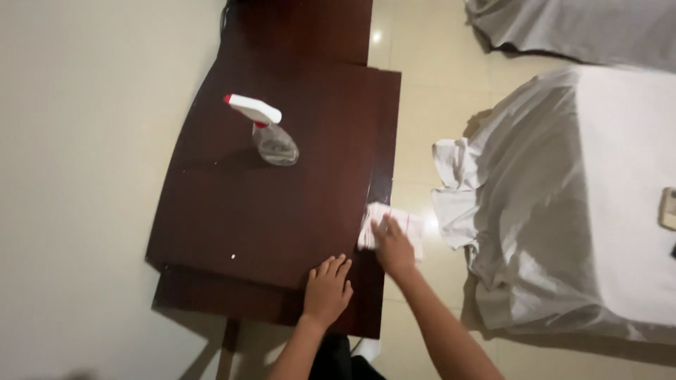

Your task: The person cleans a dark wooden TV stand using a spray bottle and a white cloth. They spray the surface and wipe it down repeatedly, moving along the length of the stand to clean different sections.

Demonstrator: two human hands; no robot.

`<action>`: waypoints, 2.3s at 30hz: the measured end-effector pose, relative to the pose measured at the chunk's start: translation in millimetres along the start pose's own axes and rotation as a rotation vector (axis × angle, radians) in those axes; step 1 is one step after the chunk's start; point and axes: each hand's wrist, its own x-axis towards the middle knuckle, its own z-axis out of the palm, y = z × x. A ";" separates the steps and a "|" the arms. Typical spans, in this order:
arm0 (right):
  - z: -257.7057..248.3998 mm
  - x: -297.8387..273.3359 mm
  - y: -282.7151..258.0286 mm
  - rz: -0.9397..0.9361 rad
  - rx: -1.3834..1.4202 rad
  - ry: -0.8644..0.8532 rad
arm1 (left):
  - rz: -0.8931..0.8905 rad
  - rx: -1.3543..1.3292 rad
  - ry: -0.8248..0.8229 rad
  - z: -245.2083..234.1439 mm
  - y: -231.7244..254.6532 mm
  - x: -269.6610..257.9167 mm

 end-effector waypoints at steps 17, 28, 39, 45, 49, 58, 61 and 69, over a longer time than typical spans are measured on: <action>21.9 -47.0 -34.2 0.094 0.188 0.205 | 0.238 0.039 0.148 -29.3 -36.5 121.3; -16.9 103.1 24.1 0.067 0.089 0.097 | 0.166 -0.046 0.141 -35.6 -26.4 129.6; -18.4 140.0 35.8 0.123 0.148 0.205 | 0.154 -0.017 0.135 -31.8 -17.8 140.8; -5.2 68.4 21.4 0.050 0.111 0.217 | 0.122 0.006 0.102 -33.9 -13.7 142.1; -2.1 13.9 6.4 -0.006 0.110 0.206 | 0.123 0.013 0.123 -31.5 -12.3 136.8; 13.3 -7.1 -3.0 0.018 0.131 0.152 | 0.135 0.011 0.192 -27.4 -13.9 138.2; 9.3 22.3 5.4 0.040 0.123 0.101 | 0.130 0.002 0.177 -33.2 -14.2 140.3; -10.7 104.6 30.4 0.017 0.123 0.187 | 0.126 -0.057 0.138 -34.9 -13.6 139.6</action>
